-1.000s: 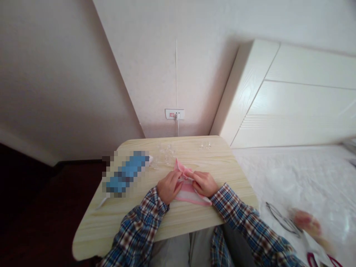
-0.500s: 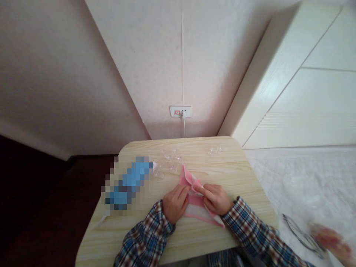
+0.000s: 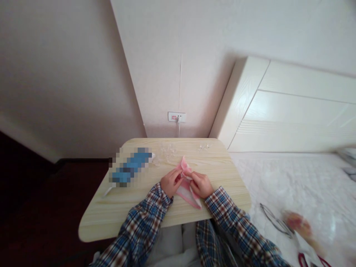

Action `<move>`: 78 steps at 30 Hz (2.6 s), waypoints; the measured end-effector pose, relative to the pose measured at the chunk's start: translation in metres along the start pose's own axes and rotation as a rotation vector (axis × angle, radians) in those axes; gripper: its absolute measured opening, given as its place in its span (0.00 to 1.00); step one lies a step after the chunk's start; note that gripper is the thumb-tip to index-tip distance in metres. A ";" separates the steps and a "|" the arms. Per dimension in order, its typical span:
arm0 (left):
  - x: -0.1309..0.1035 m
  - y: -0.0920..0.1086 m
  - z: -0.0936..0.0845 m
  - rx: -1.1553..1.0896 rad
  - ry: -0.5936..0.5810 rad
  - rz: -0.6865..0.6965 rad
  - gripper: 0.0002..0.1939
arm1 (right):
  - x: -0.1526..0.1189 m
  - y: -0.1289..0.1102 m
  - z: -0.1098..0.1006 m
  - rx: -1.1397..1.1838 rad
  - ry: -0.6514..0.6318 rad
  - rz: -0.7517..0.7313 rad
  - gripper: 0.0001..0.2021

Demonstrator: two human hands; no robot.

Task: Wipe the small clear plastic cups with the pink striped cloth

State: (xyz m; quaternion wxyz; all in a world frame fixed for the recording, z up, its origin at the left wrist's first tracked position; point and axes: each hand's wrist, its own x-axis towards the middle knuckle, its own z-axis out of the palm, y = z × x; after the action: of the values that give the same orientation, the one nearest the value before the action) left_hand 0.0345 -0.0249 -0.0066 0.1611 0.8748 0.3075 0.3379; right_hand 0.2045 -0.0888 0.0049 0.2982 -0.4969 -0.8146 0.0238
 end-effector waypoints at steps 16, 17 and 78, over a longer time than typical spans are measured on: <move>0.002 0.001 0.005 -0.119 0.016 -0.252 0.12 | 0.008 -0.003 -0.001 0.116 -0.105 0.049 0.22; 0.002 -0.001 0.006 -0.151 0.020 -0.259 0.10 | 0.008 -0.002 0.000 0.113 -0.112 0.049 0.22; 0.004 0.024 0.009 -0.193 0.037 -0.433 0.09 | 0.001 -0.021 0.003 0.489 0.205 0.494 0.19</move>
State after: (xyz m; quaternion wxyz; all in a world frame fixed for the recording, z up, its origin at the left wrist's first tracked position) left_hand 0.0532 -0.0407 0.0010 0.3071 0.7626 0.4571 0.3394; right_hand 0.1857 -0.0979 0.0097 0.4737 -0.5926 -0.6060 0.2391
